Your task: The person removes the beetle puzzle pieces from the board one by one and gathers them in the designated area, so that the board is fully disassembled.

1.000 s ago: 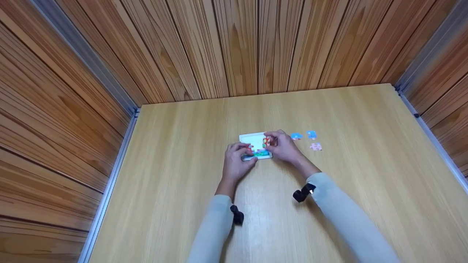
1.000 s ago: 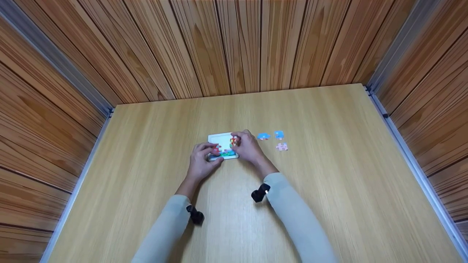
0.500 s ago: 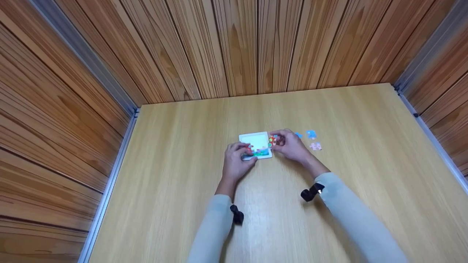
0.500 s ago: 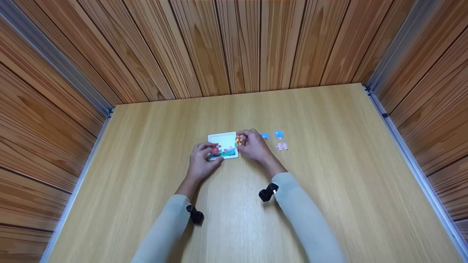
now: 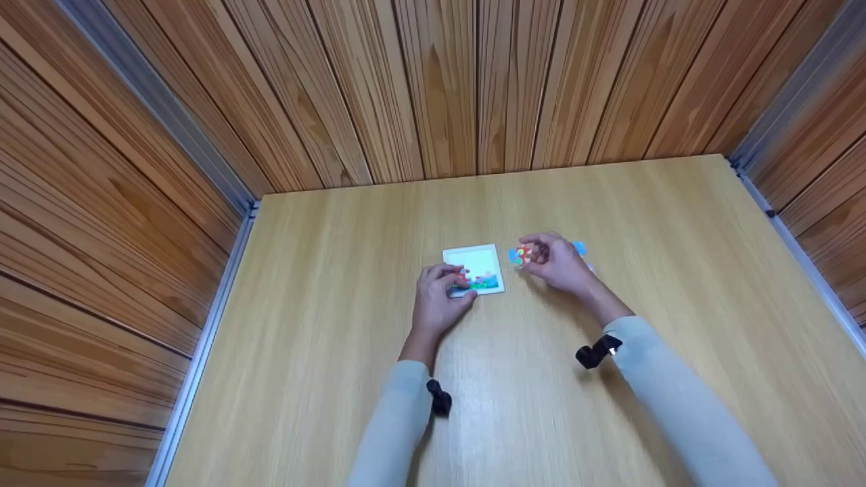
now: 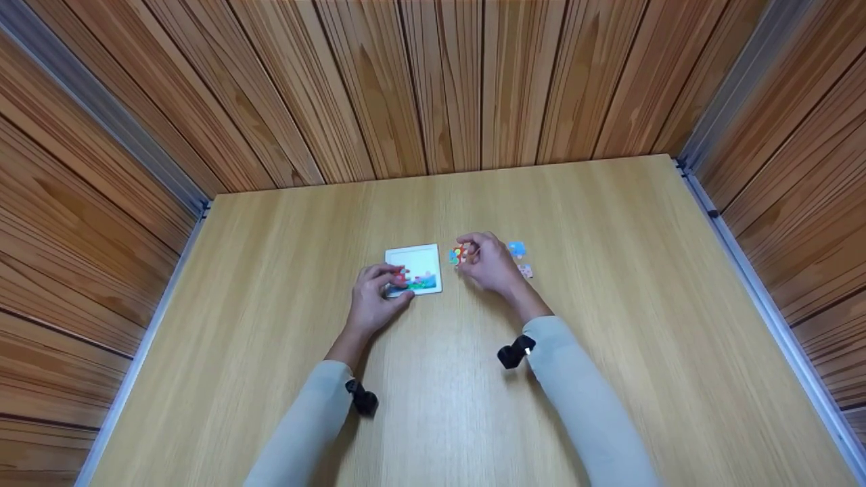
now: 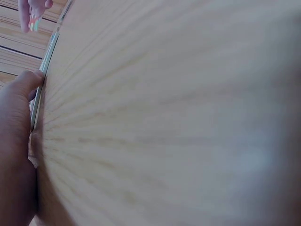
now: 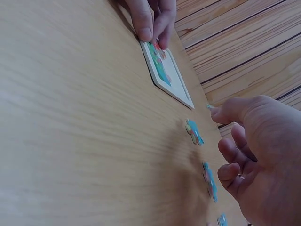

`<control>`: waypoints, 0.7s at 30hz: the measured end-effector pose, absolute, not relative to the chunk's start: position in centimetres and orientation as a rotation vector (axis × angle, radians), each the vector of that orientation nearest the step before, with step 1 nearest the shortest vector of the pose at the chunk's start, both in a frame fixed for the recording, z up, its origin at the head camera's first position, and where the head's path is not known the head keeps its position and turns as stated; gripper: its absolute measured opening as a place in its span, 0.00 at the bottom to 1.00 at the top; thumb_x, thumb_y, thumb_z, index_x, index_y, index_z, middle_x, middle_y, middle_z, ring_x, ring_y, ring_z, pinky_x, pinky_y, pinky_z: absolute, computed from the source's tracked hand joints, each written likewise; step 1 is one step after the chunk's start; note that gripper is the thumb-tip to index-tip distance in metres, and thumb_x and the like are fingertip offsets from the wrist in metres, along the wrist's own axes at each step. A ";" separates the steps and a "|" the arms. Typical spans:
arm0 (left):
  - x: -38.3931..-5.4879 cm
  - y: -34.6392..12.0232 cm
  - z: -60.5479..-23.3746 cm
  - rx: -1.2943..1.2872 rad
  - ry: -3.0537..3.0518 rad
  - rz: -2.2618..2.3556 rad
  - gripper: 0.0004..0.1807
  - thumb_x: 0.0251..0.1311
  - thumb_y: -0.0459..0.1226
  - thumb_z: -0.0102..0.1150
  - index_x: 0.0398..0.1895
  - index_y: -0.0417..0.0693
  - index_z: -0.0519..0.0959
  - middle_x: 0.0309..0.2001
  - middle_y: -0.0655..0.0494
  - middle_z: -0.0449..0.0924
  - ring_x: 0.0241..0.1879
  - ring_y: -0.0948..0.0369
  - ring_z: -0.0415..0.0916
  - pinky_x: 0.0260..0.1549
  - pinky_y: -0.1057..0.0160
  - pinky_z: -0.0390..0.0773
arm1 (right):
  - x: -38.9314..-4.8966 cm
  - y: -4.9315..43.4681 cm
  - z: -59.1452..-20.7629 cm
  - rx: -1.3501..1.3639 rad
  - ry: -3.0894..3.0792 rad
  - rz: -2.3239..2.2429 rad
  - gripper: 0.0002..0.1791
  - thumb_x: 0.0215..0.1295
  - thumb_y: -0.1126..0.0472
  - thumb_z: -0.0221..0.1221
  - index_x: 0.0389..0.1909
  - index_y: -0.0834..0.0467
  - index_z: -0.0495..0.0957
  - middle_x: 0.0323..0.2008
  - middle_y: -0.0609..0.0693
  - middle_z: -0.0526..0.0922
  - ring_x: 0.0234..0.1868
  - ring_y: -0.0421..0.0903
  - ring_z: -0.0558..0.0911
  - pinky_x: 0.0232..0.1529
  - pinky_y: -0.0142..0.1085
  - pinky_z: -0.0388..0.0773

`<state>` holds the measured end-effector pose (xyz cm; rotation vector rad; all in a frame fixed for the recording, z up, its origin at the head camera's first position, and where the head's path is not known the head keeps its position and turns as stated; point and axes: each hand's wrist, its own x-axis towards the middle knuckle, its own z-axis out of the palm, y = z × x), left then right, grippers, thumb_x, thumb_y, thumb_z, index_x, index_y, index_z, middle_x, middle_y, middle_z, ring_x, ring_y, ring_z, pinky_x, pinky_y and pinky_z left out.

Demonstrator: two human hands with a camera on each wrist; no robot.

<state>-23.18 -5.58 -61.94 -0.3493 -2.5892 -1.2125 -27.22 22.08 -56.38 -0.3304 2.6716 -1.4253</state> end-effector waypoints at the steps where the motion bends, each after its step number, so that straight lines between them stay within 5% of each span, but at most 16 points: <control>1: -23.2 -5.6 -61.9 -0.349 -2.589 -1.209 0.10 0.58 0.38 0.84 0.34 0.43 0.91 0.59 0.49 0.90 0.63 0.47 0.81 0.70 0.44 0.80 | -27.2 22.3 -56.3 -0.331 2.676 -1.421 0.28 0.71 0.72 0.69 0.71 0.70 0.79 0.50 0.60 0.79 0.48 0.49 0.78 0.45 0.22 0.72; 21: -23.1 -5.5 -61.8 -0.306 -2.637 -1.217 0.10 0.60 0.40 0.83 0.35 0.44 0.91 0.61 0.50 0.89 0.66 0.48 0.80 0.74 0.43 0.78 | -27.4 26.7 -54.9 -0.323 2.704 -1.348 0.29 0.74 0.71 0.67 0.74 0.68 0.77 0.52 0.62 0.78 0.49 0.48 0.76 0.44 0.22 0.73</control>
